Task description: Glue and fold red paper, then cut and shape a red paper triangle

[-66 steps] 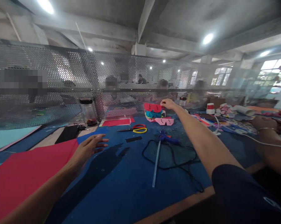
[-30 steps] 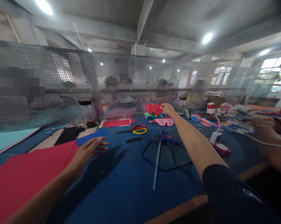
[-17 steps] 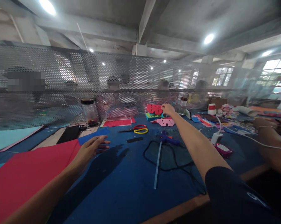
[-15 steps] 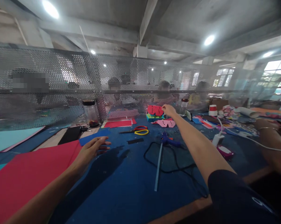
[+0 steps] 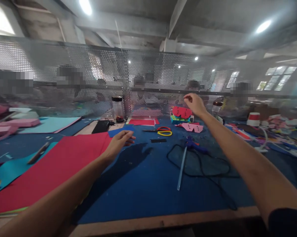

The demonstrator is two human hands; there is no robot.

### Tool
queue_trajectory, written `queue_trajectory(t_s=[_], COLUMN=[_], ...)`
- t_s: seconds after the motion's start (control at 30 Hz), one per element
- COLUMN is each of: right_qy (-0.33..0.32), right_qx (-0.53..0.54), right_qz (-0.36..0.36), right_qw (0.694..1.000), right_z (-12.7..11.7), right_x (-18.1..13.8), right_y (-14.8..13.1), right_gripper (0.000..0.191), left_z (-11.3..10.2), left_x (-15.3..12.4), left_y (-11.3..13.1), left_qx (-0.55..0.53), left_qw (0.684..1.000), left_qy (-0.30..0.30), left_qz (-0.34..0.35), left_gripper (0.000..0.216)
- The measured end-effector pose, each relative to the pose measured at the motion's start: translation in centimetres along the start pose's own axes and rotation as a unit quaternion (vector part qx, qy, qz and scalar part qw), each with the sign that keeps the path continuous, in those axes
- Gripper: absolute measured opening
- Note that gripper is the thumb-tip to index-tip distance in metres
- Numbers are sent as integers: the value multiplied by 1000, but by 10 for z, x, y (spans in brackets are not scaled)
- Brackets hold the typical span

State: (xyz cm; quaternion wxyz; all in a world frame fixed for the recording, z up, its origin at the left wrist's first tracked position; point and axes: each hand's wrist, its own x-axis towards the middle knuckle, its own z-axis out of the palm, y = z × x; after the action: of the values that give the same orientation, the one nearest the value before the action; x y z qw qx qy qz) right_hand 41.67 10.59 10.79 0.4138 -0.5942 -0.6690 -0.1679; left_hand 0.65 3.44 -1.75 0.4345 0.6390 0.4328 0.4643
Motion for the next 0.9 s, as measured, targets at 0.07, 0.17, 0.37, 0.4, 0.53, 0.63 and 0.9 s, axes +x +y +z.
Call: queue_trajectory(t_s=[0.07, 0.17, 0.37, 0.4, 0.53, 0.63, 0.9], right_qy=[18, -1, -106, -106, -78, -54, -106], right_qx=[52, 117, 104, 102, 121, 123, 169], right_qz=[-53, -148, -355, -383, -396, -364, -356], right_qw=[997, 982, 923, 912, 907, 922, 913], right_z=[-10, -26, -42, -42, -35, -31, -24], right_x=[-12, -59, -188, -202, -222, -218, -223], right_y=[-34, -87, -150, -152, -145, -137, -136], right_gripper=[21, 19, 19, 20, 22, 22, 22], left_z=[0, 1, 9, 10, 12, 12, 11], left_x=[0, 1, -5, -6, -8, -7, -10], left_y=[-3, -8, -7, -7, -8, -10, -9], left_qx=[22, 69, 183, 198, 244, 268, 313], left_qw=[1000, 997, 977, 973, 959, 951, 934], left_qy=[0, 2, 14, 14, 11, 14, 18], left_qz=[16, 47, 107, 115, 141, 151, 169], left_gripper=[51, 46, 32, 30, 27, 25, 24])
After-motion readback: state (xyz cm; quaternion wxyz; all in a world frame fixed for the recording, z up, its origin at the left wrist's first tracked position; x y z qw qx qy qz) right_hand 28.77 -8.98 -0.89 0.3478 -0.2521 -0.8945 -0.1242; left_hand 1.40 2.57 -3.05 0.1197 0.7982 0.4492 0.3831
